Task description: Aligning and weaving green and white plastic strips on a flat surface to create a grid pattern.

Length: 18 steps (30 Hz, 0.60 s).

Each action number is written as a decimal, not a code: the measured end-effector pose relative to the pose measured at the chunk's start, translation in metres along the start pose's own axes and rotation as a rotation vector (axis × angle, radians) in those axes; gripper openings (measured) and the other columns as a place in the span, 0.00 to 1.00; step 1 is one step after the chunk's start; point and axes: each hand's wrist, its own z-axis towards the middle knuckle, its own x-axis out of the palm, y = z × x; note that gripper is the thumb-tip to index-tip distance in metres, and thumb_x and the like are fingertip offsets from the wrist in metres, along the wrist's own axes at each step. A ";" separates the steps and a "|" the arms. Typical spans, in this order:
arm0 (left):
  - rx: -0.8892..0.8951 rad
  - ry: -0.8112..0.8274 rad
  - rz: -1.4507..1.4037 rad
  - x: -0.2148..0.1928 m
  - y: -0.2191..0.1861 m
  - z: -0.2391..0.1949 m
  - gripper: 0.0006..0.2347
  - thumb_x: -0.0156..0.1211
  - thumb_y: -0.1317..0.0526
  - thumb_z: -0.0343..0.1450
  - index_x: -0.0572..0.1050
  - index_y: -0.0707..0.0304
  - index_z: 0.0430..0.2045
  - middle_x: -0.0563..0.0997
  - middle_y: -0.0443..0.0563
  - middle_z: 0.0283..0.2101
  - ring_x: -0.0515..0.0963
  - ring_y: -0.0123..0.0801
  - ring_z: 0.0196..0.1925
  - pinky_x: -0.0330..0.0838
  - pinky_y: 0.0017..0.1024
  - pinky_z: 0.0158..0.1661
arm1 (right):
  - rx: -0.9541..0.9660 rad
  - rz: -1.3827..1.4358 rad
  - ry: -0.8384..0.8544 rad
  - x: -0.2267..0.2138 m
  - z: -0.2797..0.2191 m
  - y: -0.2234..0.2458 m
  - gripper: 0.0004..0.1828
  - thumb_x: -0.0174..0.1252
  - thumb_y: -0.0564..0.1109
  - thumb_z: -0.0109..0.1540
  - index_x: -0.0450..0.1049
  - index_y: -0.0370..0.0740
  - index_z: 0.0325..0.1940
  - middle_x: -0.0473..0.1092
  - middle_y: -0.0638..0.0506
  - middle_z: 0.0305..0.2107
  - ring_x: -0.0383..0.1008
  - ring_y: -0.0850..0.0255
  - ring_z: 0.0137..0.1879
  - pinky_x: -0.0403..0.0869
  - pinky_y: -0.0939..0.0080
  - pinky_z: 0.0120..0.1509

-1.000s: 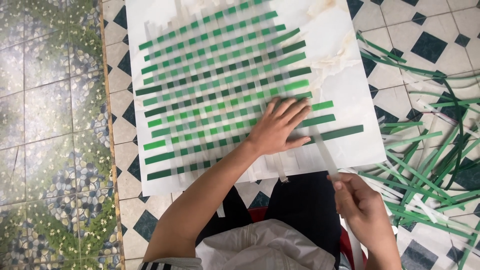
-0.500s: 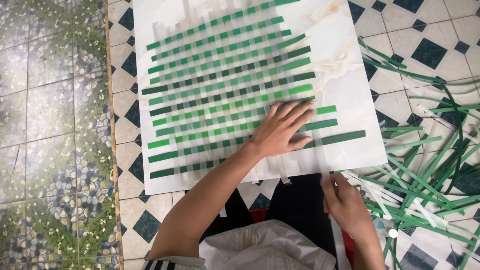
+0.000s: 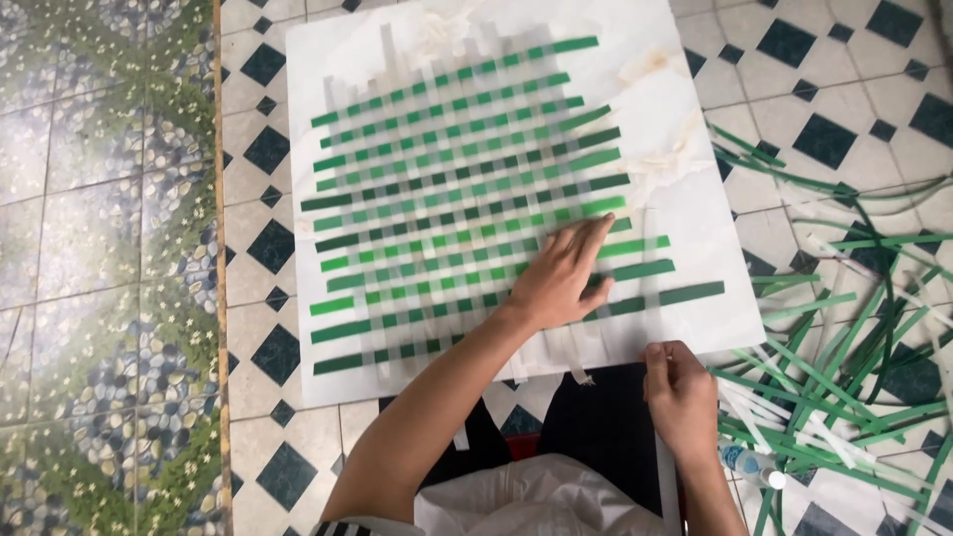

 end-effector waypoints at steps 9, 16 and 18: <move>-0.034 0.046 -0.073 -0.008 -0.002 0.000 0.31 0.47 0.52 0.72 0.49 0.73 0.66 0.65 0.66 0.64 0.67 0.51 0.64 0.67 0.42 0.59 | -0.109 -0.136 0.119 0.008 0.034 0.014 0.12 0.48 0.46 0.66 0.71 0.37 0.34 0.68 0.46 0.10 0.68 0.56 0.17 0.65 0.57 0.30; -0.063 0.050 -0.166 -0.007 0.000 0.001 0.29 0.47 0.55 0.71 0.50 0.75 0.65 0.64 0.69 0.64 0.66 0.53 0.65 0.64 0.44 0.62 | -0.080 -0.031 0.089 0.006 0.025 0.019 0.10 0.49 0.44 0.64 0.74 0.37 0.41 0.64 0.48 0.08 0.58 0.62 0.14 0.62 0.61 0.23; -0.035 0.025 -0.170 -0.006 0.000 0.001 0.28 0.49 0.57 0.71 0.52 0.75 0.63 0.65 0.69 0.63 0.67 0.54 0.64 0.65 0.44 0.62 | 0.013 0.043 0.097 0.000 0.022 0.027 0.13 0.48 0.43 0.64 0.74 0.37 0.49 0.66 0.45 0.07 0.61 0.61 0.11 0.65 0.62 0.22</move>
